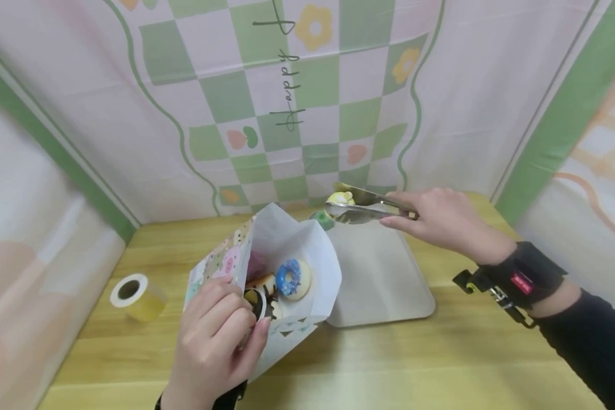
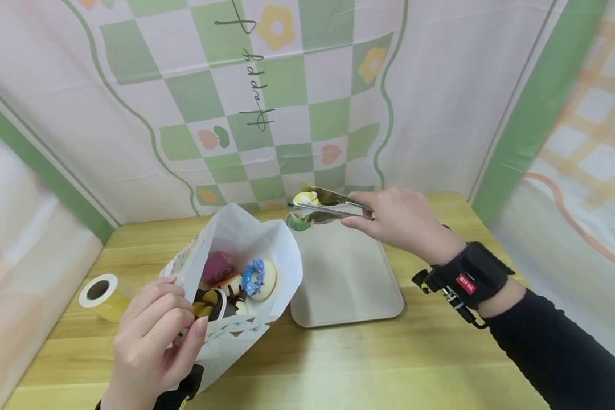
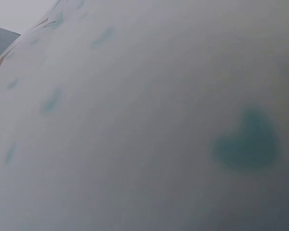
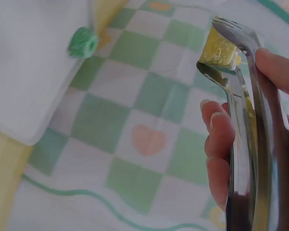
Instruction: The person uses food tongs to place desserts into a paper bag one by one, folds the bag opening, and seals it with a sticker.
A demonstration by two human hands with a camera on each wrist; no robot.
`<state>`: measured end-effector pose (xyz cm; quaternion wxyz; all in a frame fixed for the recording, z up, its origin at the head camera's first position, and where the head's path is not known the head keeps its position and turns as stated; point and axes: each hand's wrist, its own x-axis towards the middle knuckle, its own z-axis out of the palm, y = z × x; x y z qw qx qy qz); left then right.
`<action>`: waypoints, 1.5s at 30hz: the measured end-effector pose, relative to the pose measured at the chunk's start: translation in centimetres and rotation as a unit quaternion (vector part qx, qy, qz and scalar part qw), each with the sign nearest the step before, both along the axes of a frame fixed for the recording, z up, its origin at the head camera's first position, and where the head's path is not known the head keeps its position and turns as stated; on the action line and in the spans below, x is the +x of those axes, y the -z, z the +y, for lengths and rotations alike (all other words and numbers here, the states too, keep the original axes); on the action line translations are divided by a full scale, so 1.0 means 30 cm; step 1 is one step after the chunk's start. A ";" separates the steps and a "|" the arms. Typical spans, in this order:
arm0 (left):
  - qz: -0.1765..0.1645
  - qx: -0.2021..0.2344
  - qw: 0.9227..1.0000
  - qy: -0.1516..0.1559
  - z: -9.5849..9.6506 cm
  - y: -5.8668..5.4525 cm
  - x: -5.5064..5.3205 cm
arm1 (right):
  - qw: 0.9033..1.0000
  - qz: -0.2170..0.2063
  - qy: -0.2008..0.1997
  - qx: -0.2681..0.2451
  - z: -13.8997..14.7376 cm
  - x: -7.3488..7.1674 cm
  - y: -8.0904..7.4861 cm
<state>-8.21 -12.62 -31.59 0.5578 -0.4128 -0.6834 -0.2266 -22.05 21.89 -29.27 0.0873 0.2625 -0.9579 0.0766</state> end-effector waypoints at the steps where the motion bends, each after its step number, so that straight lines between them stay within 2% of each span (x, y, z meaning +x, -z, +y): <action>1: 0.001 0.000 1.000 0.001 0.000 -0.002 0.000 | 1.000 0.007 -0.004 0.000 -0.008 0.012 -0.009; 9: -0.003 -0.009 1.000 0.007 -0.006 0.005 -0.008 | 0.995 0.055 -0.086 -0.001 -0.074 0.086 -0.069; 13: -0.006 -0.012 1.000 0.005 -0.007 0.008 -0.009 | 0.990 0.063 -0.122 -0.005 -0.100 0.098 -0.075; 19: -0.009 -0.011 1.000 0.000 -0.002 0.004 -0.008 | 0.986 0.061 -0.156 0.004 -0.160 0.096 -0.063; 30: -0.010 -0.008 1.000 0.007 -0.003 0.013 -0.004 | 0.984 0.040 -0.170 0.029 -0.267 0.076 -0.039; 35: -0.010 -0.007 1.000 0.007 -0.004 0.018 -0.004 | 0.982 0.048 -0.176 0.041 -0.307 0.063 -0.024; 39: -0.010 -0.007 1.000 0.003 -0.002 0.017 -0.003 | 0.982 0.050 -0.168 0.065 -0.338 0.057 -0.023; 45: -0.004 -0.008 1.000 0.002 0.004 0.012 -0.002 | 0.983 0.028 -0.153 0.101 -0.384 0.046 -0.030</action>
